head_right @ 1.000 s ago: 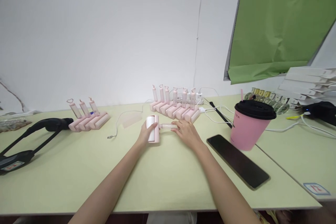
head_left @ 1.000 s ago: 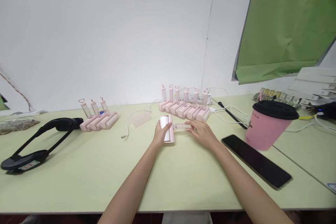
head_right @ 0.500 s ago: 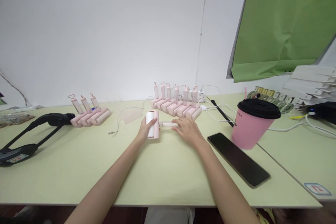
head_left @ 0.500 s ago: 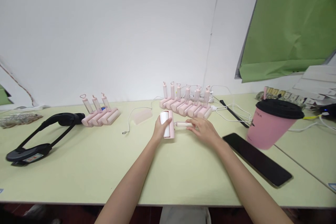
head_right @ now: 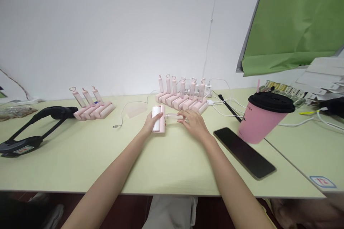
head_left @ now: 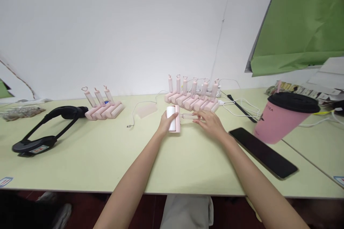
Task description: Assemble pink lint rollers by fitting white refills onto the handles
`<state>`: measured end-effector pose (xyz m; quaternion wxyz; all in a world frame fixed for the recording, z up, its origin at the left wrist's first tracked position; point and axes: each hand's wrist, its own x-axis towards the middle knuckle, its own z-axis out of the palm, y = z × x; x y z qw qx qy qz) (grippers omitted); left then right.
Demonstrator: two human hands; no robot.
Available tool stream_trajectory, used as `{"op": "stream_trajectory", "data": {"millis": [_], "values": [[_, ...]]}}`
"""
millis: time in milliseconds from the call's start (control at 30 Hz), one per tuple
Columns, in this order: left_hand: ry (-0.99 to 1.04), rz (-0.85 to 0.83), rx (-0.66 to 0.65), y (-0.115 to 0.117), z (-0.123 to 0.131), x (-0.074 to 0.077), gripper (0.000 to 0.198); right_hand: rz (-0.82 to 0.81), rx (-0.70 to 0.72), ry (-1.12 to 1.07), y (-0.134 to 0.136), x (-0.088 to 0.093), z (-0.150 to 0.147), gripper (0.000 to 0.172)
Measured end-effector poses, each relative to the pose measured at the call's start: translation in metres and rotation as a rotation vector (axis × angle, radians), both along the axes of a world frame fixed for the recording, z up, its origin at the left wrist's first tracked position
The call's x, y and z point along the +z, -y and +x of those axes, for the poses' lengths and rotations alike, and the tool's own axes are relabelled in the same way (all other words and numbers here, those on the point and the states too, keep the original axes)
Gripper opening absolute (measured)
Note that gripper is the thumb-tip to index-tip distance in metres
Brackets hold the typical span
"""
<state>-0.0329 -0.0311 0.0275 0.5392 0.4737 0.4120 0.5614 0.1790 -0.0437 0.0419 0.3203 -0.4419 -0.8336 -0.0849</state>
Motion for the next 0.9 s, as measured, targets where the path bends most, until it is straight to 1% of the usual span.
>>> {"op": "stream_trajectory", "data": {"millis": [133,267,433,533,633,800,900], "values": [[0.005,0.004,-0.016,-0.0002,-0.0005,0.0013,0.056,-0.018,-0.010,0.023,0.0000,-0.0022,-0.0009,0.025],[-0.024,0.003,-0.037,0.0015,-0.0003,0.0017,0.059,-0.023,-0.008,0.043,-0.0004,-0.0053,-0.0016,0.026],[-0.037,0.067,0.030,0.0016,-0.0005,0.0019,0.058,-0.007,0.002,0.078,0.0005,-0.0092,-0.0031,0.030],[-0.031,0.078,0.040,0.0007,-0.0004,0.0015,0.058,-0.012,0.002,0.076,0.0021,-0.0094,-0.0044,0.033],[-0.035,0.091,0.043,0.0003,-0.0006,0.0017,0.057,-0.049,0.005,0.056,0.0030,-0.0081,-0.0048,0.034],[-0.105,0.150,0.093,0.0015,-0.0009,0.0040,0.055,-0.150,-0.021,0.044,0.0046,-0.0036,-0.0050,0.036],[-0.125,0.171,0.079,0.0023,-0.0011,0.0049,0.055,-0.192,-0.044,0.048,0.0065,0.0002,-0.0054,0.035]]}}
